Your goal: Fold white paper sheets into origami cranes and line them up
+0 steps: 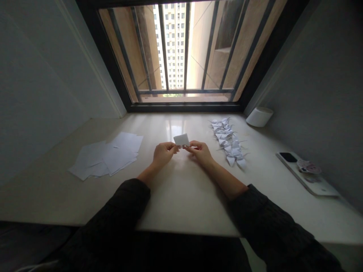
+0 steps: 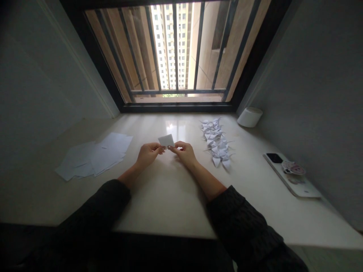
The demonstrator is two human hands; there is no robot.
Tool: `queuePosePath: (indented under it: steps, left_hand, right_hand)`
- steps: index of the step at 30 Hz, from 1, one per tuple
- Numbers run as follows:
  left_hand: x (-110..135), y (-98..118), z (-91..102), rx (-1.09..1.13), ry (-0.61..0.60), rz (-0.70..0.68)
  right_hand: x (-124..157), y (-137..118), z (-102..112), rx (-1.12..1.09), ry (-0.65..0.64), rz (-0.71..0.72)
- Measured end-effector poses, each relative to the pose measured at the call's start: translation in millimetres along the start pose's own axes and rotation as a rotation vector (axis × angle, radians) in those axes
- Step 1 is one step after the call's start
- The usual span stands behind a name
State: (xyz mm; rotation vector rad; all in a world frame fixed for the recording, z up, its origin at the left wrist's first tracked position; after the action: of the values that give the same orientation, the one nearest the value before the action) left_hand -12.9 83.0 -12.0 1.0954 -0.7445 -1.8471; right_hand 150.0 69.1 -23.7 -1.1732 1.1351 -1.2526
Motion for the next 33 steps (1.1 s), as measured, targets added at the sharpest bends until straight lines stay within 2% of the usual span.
queuePosePath:
  steps: [4,6,10,13,16,19,25,30,33]
  left_hand:
    - [0,-3,1.7,0.000,0.006,0.022]
    - [0,-2,2.1,0.004,0.006,0.029]
    - [1,2,2.5,-0.057,-0.014,0.010]
    - [3,6,4.9,-0.198,-0.027,-0.028]
    - [4,11,8.2,-0.353,-0.022,-0.053]
    - [4,13,8.2,-0.396,-0.034,-0.056]
    - [3,10,5.4,-0.313,-0.048,-0.086]
    - [2,4,2.3,-0.140,-0.072,-0.055]
    - [1,4,0.6,0.000,-0.054,-0.030]
  right_hand:
    - [-3,2,-2,-0.044,-0.140,0.002]
    - [-3,2,-3,-0.025,-0.160,0.011]
    - [1,-7,1,0.166,-0.021,0.131]
    - [7,-16,2,0.314,0.078,0.234]
    - [9,-18,0,0.369,0.096,0.264]
    - [9,-19,0,0.398,0.108,0.275]
    - [8,-19,1,0.446,0.132,0.300]
    - [6,-18,3,0.466,0.123,0.296]
    - [3,-16,4,0.388,0.103,0.248]
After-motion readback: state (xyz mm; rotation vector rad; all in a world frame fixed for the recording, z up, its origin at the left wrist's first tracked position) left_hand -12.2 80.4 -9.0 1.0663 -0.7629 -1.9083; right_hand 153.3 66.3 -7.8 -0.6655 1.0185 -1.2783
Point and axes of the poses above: each hand's wrist, its own x-axis away from the middle knuckle, its own z-axis out of the back of the hand, y = z × x, the point moved 6 cm from there along -x, towards the middle knuckle, and after that the axes turned 11 degrees about -z, right-handed, at the moved point
